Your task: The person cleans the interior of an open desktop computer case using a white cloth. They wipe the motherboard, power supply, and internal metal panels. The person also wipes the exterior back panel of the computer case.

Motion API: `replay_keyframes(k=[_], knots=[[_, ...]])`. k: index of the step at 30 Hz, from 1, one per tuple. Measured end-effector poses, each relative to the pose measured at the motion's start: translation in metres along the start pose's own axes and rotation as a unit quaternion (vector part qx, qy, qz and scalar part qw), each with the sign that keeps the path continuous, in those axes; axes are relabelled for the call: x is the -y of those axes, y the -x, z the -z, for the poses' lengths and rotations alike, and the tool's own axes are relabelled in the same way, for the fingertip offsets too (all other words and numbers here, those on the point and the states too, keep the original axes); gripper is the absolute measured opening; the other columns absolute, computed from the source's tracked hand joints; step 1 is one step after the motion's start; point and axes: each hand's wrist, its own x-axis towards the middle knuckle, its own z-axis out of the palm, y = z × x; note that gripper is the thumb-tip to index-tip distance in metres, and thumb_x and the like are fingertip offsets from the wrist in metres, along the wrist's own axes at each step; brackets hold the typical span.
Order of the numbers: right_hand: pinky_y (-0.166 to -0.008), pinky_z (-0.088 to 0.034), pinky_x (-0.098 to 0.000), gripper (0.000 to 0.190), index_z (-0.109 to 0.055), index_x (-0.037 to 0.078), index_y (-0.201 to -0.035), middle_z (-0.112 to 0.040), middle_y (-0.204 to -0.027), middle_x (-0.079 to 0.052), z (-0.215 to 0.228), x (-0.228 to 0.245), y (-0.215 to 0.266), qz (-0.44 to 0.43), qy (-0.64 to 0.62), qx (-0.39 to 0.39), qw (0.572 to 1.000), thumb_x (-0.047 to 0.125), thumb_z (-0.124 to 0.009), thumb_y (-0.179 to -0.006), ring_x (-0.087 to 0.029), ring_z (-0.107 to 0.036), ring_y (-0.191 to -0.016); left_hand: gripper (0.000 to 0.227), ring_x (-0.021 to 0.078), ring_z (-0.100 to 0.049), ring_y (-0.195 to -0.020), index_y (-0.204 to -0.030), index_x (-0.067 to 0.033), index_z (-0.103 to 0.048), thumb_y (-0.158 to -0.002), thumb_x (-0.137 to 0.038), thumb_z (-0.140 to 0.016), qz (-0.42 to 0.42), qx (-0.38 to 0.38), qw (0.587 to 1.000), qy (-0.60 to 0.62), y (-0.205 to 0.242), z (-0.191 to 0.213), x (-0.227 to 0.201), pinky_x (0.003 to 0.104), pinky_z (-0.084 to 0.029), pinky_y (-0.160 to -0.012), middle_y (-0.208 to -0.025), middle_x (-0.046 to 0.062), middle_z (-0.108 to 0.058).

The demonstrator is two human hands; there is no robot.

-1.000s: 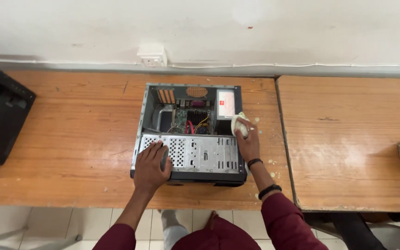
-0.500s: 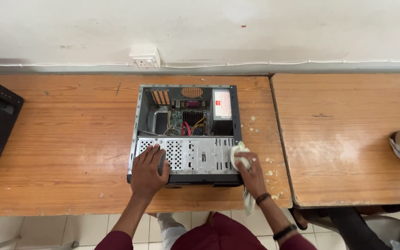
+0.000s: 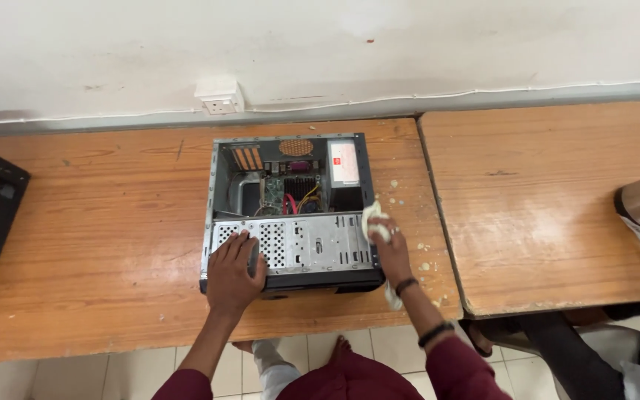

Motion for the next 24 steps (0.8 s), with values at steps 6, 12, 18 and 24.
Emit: replay_keyframes(k=[6, 12, 18, 24], knots=[[-0.104, -0.047, -0.0316, 0.018, -0.072, 0.007, -0.111, -0.067, -0.125, -0.008, 0.022, -0.032, 0.055, 0.061, -0.033, 0.028, 0.997, 0.007, -0.063, -0.095, -0.022, -0.061, -0.121, 0.034, 0.0279, -0.059, -0.131, -0.120, -0.0101, -0.073, -0.092, -0.028, -0.065, 0.004, 0.005, 1.000, -0.008, 0.002, -0.004, 0.003, 0.044, -0.044, -0.109, -0.134, 0.010, -0.068], [-0.098, -0.052, -0.0297, 0.017, -0.073, 0.011, -0.107, -0.069, -0.119, -0.003, 0.020, -0.020, 0.015, 0.092, 0.056, 0.029, 0.994, 0.014, -0.068, -0.091, -0.017, -0.065, -0.113, 0.034, 0.0280, -0.058, -0.132, -0.120, -0.0102, -0.073, -0.092, -0.028, -0.064, 0.000, 0.003, 1.000, -0.011, 0.002, -0.007, 0.006, 0.045, -0.044, -0.110, -0.134, 0.010, -0.068], [-0.091, -0.052, -0.0323, 0.018, -0.072, 0.014, -0.109, -0.071, -0.117, -0.008, 0.002, 0.011, -0.034, 0.072, 0.063, 0.009, 0.995, 0.019, -0.068, -0.092, -0.023, -0.067, -0.104, 0.033, 0.0283, -0.058, -0.132, -0.120, -0.0096, -0.073, -0.094, -0.028, -0.063, -0.001, -0.007, 1.000, -0.004, 0.004, -0.007, 0.005, 0.045, -0.044, -0.110, -0.134, 0.010, -0.069], [-0.091, -0.051, -0.0322, 0.022, -0.070, 0.016, -0.114, -0.069, -0.117, -0.009, 0.007, 0.019, 0.017, 0.038, 0.107, -0.013, 0.993, 0.018, -0.067, -0.093, -0.022, -0.065, -0.106, 0.033, 0.0279, -0.058, -0.132, -0.120, -0.0102, -0.074, -0.094, -0.028, -0.064, 0.002, -0.009, 1.000, -0.008, 0.004, -0.008, 0.005, 0.045, -0.044, -0.110, -0.133, 0.010, -0.069]])
